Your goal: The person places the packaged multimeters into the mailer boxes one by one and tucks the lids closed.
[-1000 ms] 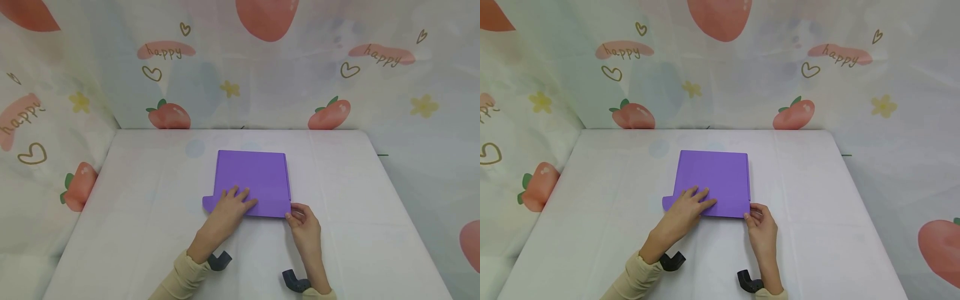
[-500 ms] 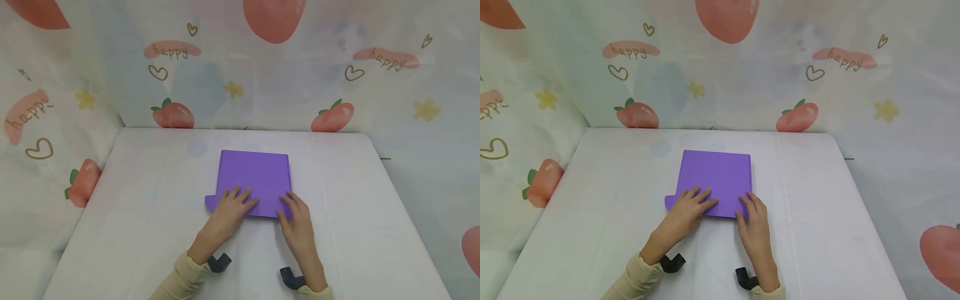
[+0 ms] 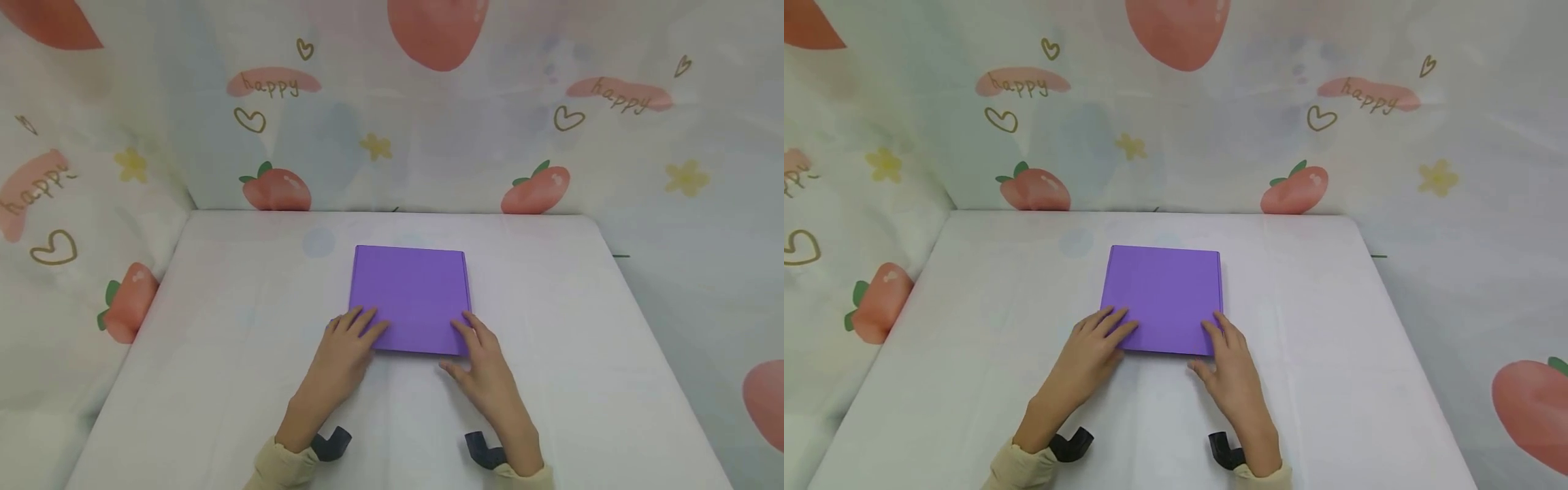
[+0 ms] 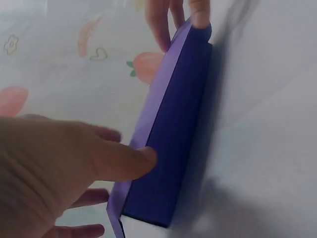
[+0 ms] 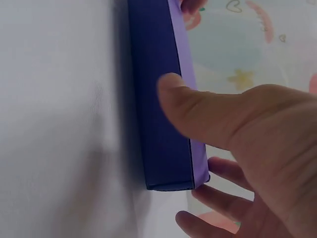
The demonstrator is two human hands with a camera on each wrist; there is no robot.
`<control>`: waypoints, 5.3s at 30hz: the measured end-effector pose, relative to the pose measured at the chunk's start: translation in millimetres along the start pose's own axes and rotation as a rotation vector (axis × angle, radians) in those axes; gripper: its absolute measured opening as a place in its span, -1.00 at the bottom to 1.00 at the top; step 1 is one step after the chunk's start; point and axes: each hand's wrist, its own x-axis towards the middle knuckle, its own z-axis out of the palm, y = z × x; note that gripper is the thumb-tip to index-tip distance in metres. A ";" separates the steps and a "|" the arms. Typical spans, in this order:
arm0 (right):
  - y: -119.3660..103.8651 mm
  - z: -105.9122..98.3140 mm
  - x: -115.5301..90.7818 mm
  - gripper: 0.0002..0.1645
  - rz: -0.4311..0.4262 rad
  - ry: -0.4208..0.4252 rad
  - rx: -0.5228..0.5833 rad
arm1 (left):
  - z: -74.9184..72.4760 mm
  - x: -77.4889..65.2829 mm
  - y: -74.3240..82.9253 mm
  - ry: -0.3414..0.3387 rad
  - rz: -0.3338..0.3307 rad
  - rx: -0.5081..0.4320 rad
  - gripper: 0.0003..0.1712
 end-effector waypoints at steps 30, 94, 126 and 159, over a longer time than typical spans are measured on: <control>2.3 -4.0 5.0 -0.26 -0.083 0.075 -0.152 | 15.0 -32.8 -18.1 0.039 -0.589 -0.608 -0.45; 46.0 -20.6 8.9 -0.22 0.023 -0.006 0.214 | -3.8 -8.3 -22.8 -0.043 -0.600 -0.447 -0.54; 35.1 -2.8 20.0 -0.40 0.021 0.038 0.101 | 14.0 2.2 -38.6 0.027 -0.465 -0.383 -0.54; 28.1 -0.2 10.8 -0.49 -0.290 0.228 -0.207 | 7.1 -17.7 -43.6 0.119 -0.020 0.065 -0.48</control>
